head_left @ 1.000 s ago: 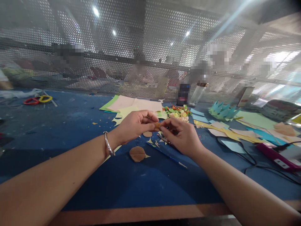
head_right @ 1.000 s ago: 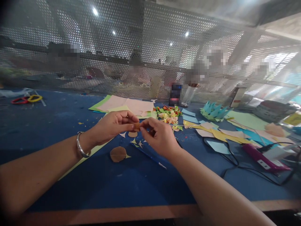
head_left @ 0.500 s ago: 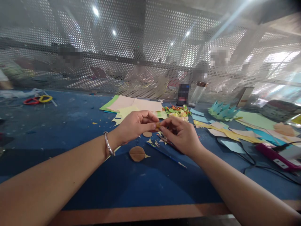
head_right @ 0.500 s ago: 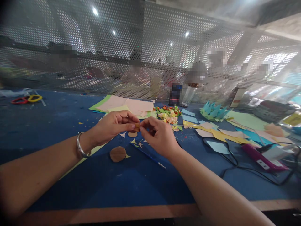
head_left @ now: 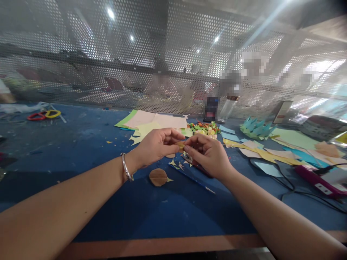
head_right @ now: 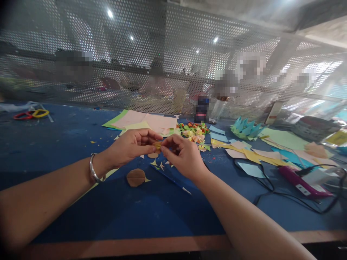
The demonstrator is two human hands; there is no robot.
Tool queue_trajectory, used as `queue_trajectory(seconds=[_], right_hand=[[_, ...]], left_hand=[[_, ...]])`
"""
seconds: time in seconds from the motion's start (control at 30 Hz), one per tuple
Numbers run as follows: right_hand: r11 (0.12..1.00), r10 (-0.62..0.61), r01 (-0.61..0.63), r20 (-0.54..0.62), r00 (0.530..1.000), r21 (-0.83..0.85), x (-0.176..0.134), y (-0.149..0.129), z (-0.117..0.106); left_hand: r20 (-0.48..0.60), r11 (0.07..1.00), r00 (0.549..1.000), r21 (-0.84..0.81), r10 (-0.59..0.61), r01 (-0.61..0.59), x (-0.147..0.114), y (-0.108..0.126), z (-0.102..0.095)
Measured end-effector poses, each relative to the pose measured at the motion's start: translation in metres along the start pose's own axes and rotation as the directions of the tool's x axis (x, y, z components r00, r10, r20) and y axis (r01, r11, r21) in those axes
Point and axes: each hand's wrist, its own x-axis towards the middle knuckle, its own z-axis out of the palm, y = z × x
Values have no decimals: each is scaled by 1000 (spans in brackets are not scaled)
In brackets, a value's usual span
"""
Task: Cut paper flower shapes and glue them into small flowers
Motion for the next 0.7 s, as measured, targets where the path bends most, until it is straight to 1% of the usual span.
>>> queue_trajectory(seconds=[0.1,0.3,0.53,0.7], right_hand=[[999,26,-26,13,1000,46,1,1,-1],[992,36,-39,25,999,120,1,4,-1],[997,25,-25,10,1000,73,2,2,0],[997,17,-17,0,1000,78,2,3,1]], left_hand=[[10,1000,1000,16,-2,2,0,0,-1],[37,999,999,36,7,-8,-2,0,-1],[45,1000,999,28,7,-8,-2,5,2],[41,993,996,82,79,-82,-2,1,3]])
